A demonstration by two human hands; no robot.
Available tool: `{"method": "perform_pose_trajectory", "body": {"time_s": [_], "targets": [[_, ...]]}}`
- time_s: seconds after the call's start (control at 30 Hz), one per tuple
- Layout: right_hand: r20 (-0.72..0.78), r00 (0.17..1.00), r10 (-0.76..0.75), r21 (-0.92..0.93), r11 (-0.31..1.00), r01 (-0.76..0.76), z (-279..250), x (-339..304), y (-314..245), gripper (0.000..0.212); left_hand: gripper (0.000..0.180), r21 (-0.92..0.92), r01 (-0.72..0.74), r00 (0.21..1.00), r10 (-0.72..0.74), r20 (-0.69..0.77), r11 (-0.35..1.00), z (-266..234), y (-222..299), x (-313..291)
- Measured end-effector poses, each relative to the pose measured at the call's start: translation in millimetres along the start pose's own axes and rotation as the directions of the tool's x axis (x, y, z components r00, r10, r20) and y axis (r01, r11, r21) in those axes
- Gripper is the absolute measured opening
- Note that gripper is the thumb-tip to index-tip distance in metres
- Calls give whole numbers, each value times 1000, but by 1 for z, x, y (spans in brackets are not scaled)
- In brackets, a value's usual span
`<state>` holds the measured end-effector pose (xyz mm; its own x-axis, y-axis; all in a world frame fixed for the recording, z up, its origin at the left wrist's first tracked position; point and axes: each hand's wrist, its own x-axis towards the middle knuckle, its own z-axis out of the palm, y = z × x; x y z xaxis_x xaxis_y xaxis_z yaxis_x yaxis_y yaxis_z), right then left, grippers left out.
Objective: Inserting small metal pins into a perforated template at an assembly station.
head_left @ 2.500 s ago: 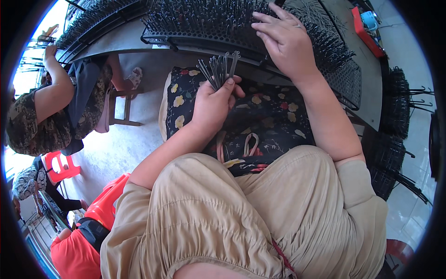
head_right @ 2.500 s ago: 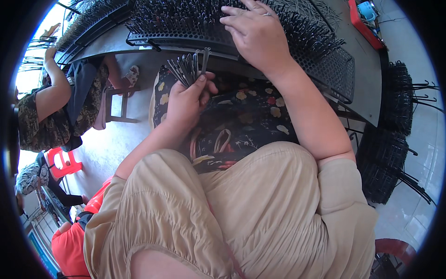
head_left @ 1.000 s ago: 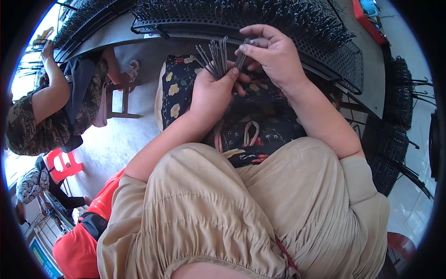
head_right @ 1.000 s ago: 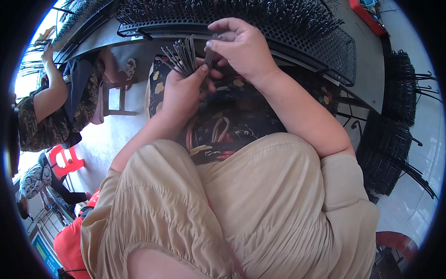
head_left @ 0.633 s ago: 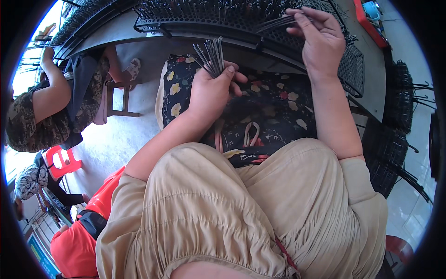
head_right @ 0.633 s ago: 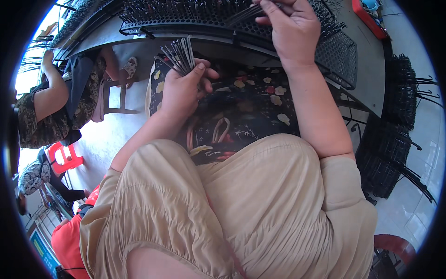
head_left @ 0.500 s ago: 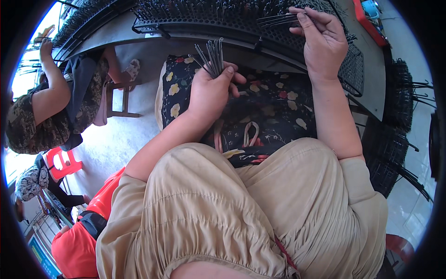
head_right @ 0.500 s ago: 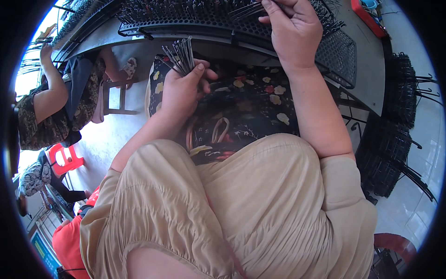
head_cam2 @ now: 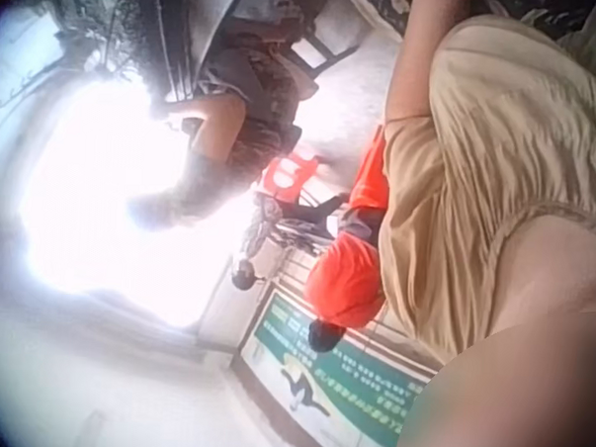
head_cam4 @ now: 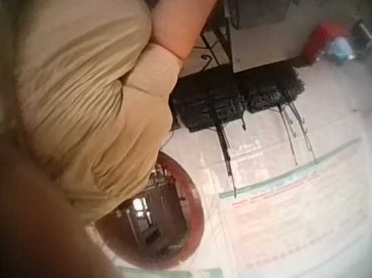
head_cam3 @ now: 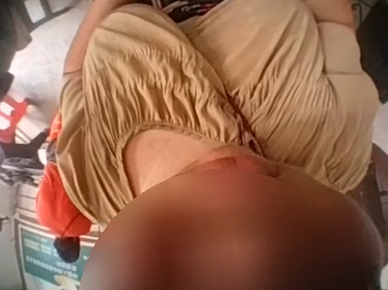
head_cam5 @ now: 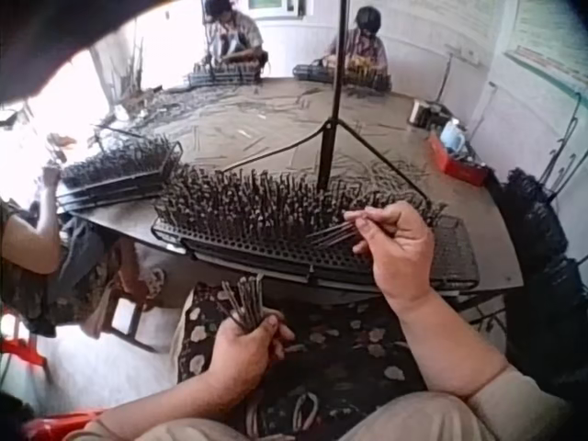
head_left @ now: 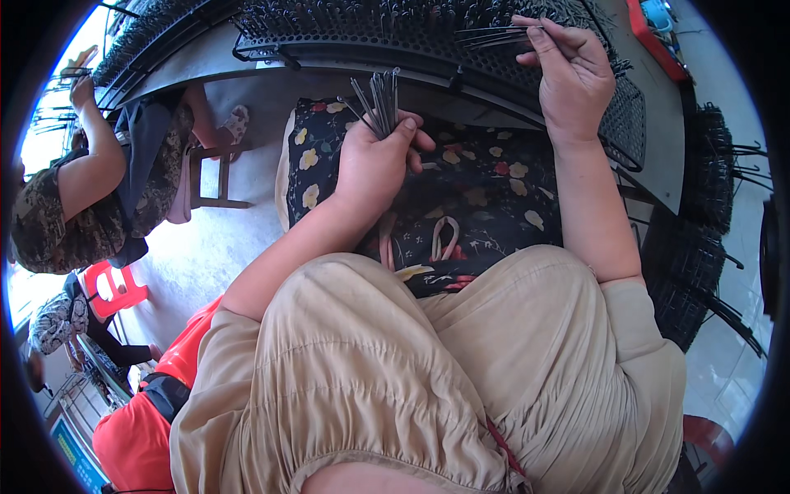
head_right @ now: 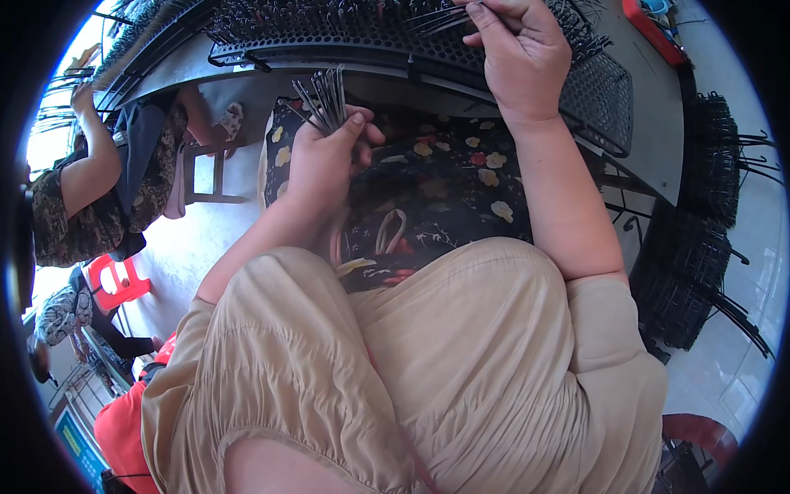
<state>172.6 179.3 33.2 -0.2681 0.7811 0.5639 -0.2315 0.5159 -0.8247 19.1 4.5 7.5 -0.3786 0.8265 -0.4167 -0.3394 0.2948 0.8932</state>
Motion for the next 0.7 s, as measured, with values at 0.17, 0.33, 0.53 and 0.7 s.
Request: {"method": "perform_pose_trajectory", "body": {"time_s": [0.17,0.33,0.53,0.7], "targets": [[206,978,-21,-162,985,55,-13,0,2,7,11,-2,-12,1000,12,12,1000,-2,-3,1],[263,965,21,-193,981,31,-14,3,-1,5,11,-4,-17,1000,17,18,1000,-1,-2,3],[358,931,-75,-201,967,155,-3,11,-3,8,11,-17,-13,1000,14,27,1000,-1,-2,2],[385,917,-109,-74,986,149,-2,13,-2,7,11,-34,-6,1000,6,12,999,-2,-2,4]]}}
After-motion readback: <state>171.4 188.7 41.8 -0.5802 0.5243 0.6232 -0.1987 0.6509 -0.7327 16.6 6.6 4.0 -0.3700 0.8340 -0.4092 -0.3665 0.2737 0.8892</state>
